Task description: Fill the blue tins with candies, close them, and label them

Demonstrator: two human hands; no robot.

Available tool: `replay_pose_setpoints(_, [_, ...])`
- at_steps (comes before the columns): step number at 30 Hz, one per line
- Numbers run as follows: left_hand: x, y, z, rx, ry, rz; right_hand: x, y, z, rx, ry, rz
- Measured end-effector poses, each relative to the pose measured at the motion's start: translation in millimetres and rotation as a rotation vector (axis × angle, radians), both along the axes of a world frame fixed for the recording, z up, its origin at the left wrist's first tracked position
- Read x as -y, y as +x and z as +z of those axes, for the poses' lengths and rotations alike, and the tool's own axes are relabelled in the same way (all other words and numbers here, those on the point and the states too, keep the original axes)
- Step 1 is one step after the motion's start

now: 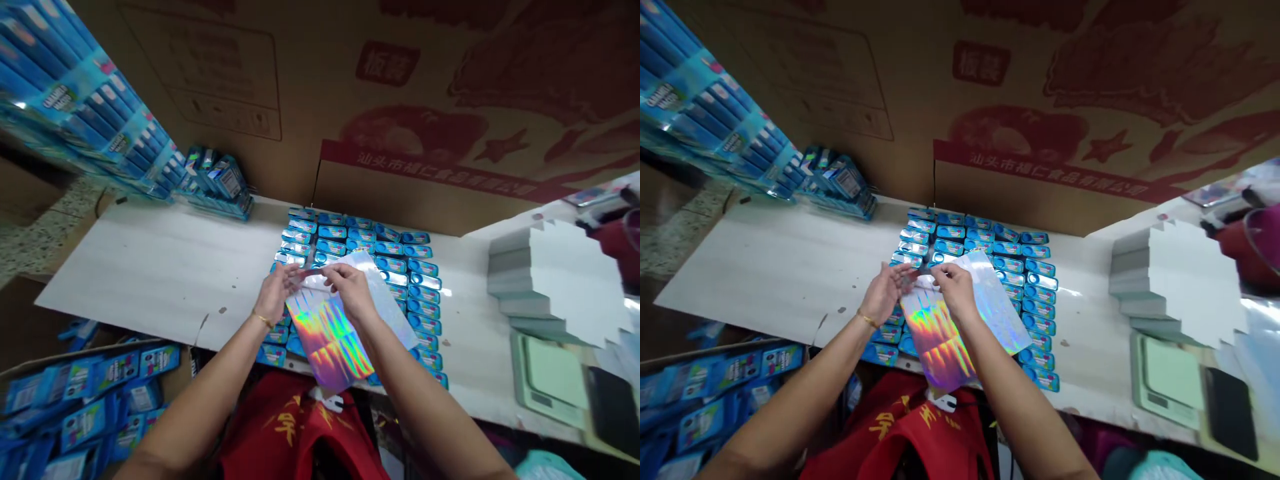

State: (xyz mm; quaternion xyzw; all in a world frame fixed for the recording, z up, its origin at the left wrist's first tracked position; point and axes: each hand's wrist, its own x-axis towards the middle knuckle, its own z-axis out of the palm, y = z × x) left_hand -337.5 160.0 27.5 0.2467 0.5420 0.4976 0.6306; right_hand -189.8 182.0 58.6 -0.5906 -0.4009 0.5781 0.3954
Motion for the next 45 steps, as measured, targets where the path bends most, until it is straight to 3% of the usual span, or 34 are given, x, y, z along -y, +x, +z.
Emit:
replay_pose_setpoints(3, [14, -34, 1.7, -0.001, -0.044, 0.049, 13, -40, -27.2, -0.082, -0.074, -0.149])
replay_pose_setpoints(6, [11, -58, -11.8, -0.170, -0.047, 0.098, 19, -69, -45.2, 0.012, 0.005, -0.213])
replay_pose_setpoints(10, [-8, -77, -37.4, -0.397, 0.050, 0.094, 17, -92, -61.3, 0.400, 0.168, -0.182])
replay_pose_setpoints(14, [-24, -87, -57.5, -0.609, 0.129, 0.002, 15, -100, -71.3, 0.780, 0.275, -0.127])
replay_pose_setpoints(18, [-29, -90, -72.5, -0.702, 0.119, -0.060, 15, -103, -78.9, 0.954, 0.299, -0.066])
replay_pose_setpoints(24, [-27, -85, -81.1, -0.603, 0.128, -0.016, 13, -91, -77.0, 1.144, 0.326, 0.062])
replay_pose_setpoints(31, [-24, -88, -93.2, -0.787, 0.079, -0.042, 20, -74, -58.9, 1.271, 0.570, 0.585])
replay_pose_setpoints(34, [-25, -93, -83.7, -0.914, 0.037, 0.021, 15, -44, -58.2, 1.209, 0.544, 0.500])
replay_pose_setpoints(37, [-24, -75, -60.5, -1.020, 0.230, 0.011, 3, 13, -56.5, 1.108, 0.543, 0.192])
replay_pose_setpoints(39, [-25, -44, -44.5, -1.058, 0.425, -0.188, -10, 54, -54.4, 1.064, 0.592, 0.088])
replay_pose_setpoints(41, [-27, -6, -33.6, -1.112, 0.539, -0.420, -26, 83, -54.1, 1.069, 0.641, 0.136])
replay_pose_setpoints(45, [-39, 56, -33.2, -1.338, 0.423, -0.503, -58, 100, -62.1, 1.183, 0.624, 0.417])
